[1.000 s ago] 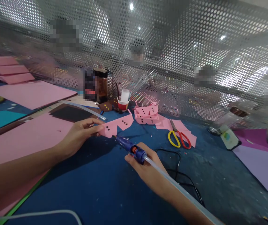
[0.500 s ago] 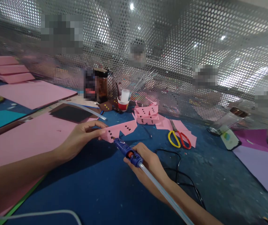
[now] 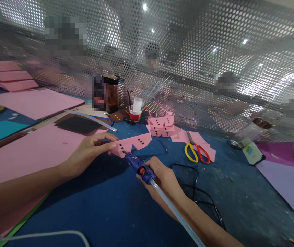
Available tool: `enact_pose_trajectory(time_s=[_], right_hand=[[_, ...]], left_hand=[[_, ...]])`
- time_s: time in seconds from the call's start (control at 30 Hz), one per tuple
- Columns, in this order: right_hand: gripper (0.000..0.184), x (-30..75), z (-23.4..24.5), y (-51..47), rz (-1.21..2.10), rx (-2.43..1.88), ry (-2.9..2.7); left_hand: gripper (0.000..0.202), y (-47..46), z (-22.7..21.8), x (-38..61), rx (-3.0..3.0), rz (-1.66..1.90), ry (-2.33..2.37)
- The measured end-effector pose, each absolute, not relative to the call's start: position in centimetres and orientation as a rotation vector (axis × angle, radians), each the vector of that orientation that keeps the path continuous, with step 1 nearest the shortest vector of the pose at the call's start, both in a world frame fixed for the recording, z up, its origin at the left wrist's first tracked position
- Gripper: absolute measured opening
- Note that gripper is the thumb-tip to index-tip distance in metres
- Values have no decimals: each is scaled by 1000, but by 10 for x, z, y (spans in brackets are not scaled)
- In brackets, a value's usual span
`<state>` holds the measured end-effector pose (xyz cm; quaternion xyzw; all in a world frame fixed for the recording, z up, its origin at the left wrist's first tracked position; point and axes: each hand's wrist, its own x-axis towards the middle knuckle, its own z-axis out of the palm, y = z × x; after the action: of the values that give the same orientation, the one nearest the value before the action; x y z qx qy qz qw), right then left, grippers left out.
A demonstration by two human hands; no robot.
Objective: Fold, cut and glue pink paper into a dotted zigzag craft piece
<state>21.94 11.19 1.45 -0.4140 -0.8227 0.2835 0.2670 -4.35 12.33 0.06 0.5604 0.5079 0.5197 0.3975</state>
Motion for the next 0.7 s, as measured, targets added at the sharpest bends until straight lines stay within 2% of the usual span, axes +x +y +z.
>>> enact_pose_trajectory(time_s=[0.7], right_hand=[[13,219,13,111,775,-1118,-2236]], left_hand=[[19,123,2,-43,1402,1315,1287]])
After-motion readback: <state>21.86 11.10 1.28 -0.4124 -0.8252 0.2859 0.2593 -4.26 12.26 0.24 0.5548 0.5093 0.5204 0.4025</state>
